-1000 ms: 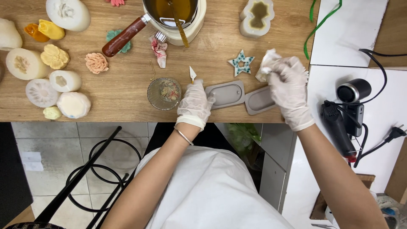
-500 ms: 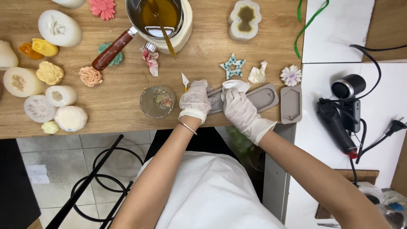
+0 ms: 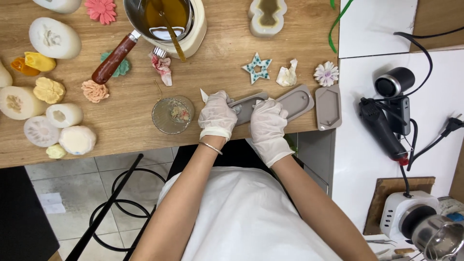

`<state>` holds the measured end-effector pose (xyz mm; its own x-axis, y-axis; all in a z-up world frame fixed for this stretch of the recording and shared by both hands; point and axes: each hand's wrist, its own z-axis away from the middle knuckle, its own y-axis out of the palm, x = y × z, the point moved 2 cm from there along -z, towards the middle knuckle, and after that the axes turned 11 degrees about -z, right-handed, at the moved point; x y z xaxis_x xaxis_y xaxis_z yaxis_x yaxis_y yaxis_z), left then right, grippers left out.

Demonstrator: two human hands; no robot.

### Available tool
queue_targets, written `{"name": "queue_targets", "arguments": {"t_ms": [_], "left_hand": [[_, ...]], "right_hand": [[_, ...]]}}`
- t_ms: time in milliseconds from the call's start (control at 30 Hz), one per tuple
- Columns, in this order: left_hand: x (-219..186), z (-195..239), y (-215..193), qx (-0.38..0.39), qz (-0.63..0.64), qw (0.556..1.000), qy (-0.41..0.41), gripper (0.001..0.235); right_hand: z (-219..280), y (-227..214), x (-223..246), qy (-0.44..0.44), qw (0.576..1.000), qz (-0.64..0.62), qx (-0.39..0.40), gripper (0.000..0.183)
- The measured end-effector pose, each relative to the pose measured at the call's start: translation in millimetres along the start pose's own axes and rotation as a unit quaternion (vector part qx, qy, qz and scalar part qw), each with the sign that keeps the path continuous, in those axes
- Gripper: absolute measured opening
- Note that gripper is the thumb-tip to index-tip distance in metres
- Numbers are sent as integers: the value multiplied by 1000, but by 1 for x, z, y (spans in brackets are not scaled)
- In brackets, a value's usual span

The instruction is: The person stirs melting wax in a small pot on a warmer, retrieves silicone molds from a shelf, wipes and heats the molds with a heat gun, and continues stirring the melted wax while arranging molds on the workbench.

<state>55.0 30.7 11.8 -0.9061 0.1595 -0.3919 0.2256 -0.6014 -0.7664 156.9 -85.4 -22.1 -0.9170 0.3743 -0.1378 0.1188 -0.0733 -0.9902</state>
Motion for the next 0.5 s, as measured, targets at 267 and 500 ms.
{"name": "queue_targets", "arguments": {"t_ms": [267,500], "left_hand": [[-5,-2,-11,24,0,1000,-18,42],[16,3,0,3,134,991,15,49]], "right_hand": [[34,47,43,39,920,-388,-44,19],[29,-44,-45,336,672,-658,-51,14]]}}
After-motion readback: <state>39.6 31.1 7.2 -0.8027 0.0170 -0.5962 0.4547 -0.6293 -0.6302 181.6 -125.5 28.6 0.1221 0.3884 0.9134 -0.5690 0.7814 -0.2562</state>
